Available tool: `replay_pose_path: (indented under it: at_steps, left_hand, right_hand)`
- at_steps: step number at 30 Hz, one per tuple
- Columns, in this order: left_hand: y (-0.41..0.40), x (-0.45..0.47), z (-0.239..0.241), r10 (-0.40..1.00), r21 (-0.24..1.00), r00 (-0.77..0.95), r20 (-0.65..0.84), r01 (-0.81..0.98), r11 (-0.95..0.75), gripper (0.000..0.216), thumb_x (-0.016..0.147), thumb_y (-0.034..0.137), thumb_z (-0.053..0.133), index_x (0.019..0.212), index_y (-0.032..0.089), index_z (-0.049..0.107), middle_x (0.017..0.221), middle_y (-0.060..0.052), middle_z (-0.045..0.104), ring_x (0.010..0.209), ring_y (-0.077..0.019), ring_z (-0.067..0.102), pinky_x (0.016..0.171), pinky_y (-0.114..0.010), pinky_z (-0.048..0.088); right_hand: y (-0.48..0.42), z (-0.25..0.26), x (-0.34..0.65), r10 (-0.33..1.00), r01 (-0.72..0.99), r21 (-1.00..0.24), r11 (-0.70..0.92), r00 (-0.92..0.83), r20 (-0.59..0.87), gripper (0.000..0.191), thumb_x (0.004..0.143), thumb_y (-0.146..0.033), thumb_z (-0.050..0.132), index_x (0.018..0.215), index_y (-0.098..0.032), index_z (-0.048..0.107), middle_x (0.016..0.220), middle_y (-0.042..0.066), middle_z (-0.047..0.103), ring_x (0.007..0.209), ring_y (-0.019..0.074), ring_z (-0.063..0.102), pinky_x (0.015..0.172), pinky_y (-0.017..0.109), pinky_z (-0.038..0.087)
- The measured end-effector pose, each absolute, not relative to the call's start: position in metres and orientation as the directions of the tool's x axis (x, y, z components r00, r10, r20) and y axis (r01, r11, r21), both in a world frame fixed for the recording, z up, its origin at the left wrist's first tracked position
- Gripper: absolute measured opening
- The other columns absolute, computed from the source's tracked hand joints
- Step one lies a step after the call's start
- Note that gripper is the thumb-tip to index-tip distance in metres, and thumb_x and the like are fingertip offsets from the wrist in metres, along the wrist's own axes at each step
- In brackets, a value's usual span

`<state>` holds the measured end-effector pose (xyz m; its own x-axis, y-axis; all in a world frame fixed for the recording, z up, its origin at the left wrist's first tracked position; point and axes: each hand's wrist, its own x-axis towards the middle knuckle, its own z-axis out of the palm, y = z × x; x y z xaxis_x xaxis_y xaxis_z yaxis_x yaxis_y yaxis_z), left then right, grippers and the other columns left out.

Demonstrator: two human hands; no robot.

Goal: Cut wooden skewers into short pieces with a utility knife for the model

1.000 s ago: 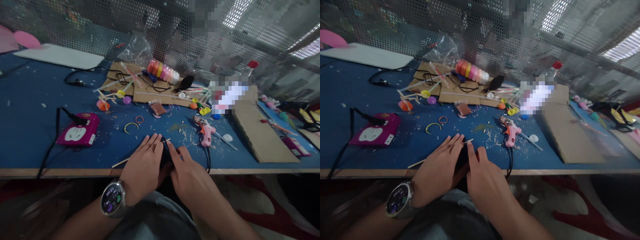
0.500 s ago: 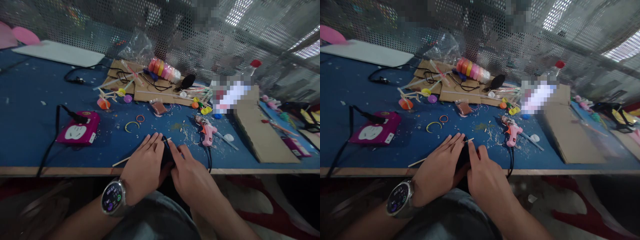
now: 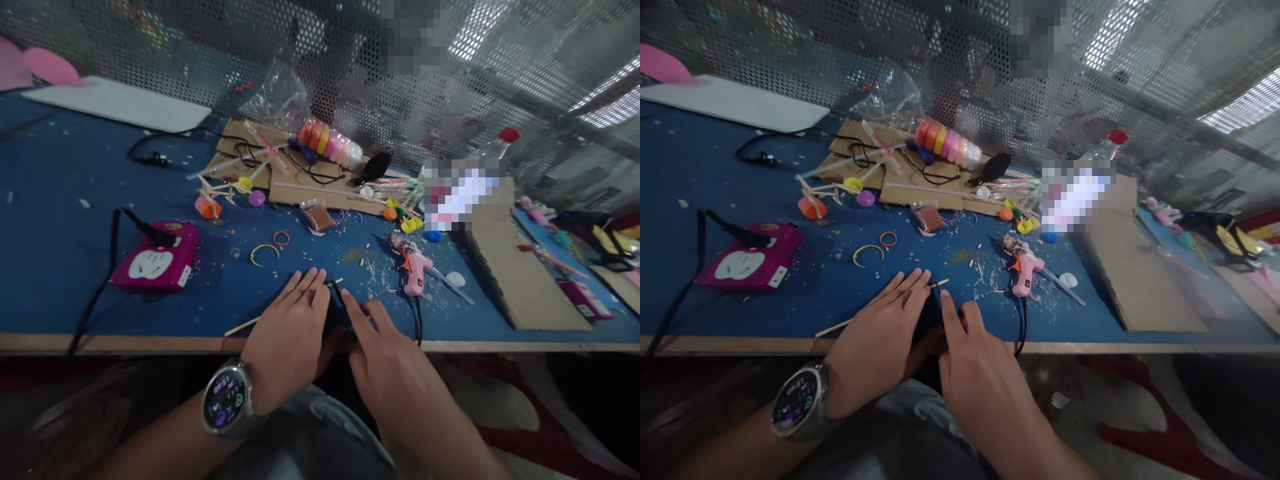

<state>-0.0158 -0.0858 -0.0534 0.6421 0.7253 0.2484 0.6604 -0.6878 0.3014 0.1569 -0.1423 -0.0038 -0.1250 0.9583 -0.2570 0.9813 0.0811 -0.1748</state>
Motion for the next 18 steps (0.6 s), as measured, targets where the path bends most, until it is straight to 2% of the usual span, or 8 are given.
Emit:
replay_pose_path:
  at_steps: [5, 10, 14, 18]
  left_hand:
    - [-0.0858, -0.016, -0.0543, 0.728, 0.303, 0.642, 0.239, 0.663, -0.684, 0.063, 0.102, 0.034, 0.056, 0.153, -0.002, 0.054, 0.165, -0.031, 0.054, 0.16, -0.0404, 0.048, 0.132, -0.059, 0.042]
    - [-0.0861, -0.016, -0.054, 0.727, 0.302, 0.643, 0.243, 0.662, -0.686, 0.062, 0.105, 0.036, 0.055, 0.151, -0.004, 0.054, 0.165, -0.033, 0.053, 0.16, -0.0418, 0.048, 0.131, -0.061, 0.043]
    - [-0.0857, -0.0155, -0.0533, 0.72, 0.307, 0.648, 0.247, 0.653, -0.693, 0.062, 0.101, 0.032, 0.056, 0.152, -0.004, 0.054, 0.164, -0.033, 0.054, 0.159, -0.0422, 0.049, 0.131, -0.061, 0.043]
    - [-0.0862, -0.0154, -0.052, 0.73, 0.319, 0.643, 0.23, 0.659, -0.681, 0.056, 0.104, 0.033, 0.054, 0.149, -0.001, 0.057, 0.165, -0.031, 0.053, 0.16, -0.0408, 0.048, 0.132, -0.061, 0.042]
  right_hand:
    - [-0.1393, -0.0032, 0.1557, 0.961, 0.978, -0.194, 0.076, -0.124, -0.249, 0.076, 0.101, -0.014, 0.038, 0.176, -0.013, 0.03, 0.147, 0.022, 0.055, 0.099, 0.0316, 0.075, 0.083, 0.049, 0.066]
    - [-0.1415, -0.0035, 0.1586, 0.956, 0.978, -0.188, 0.092, -0.14, -0.258, 0.075, 0.102, -0.015, 0.038, 0.176, -0.018, 0.03, 0.147, 0.021, 0.056, 0.095, 0.0305, 0.075, 0.081, 0.051, 0.066]
    - [-0.1392, -0.0053, 0.159, 0.962, 0.971, -0.221, 0.094, -0.146, -0.232, 0.075, 0.101, -0.013, 0.038, 0.176, -0.014, 0.031, 0.148, 0.022, 0.055, 0.098, 0.0299, 0.075, 0.086, 0.05, 0.066]
    - [-0.1424, -0.0066, 0.162, 0.957, 0.966, -0.241, 0.096, -0.156, -0.244, 0.076, 0.101, -0.013, 0.038, 0.176, -0.017, 0.029, 0.147, 0.021, 0.056, 0.1, 0.0307, 0.074, 0.091, 0.056, 0.065]
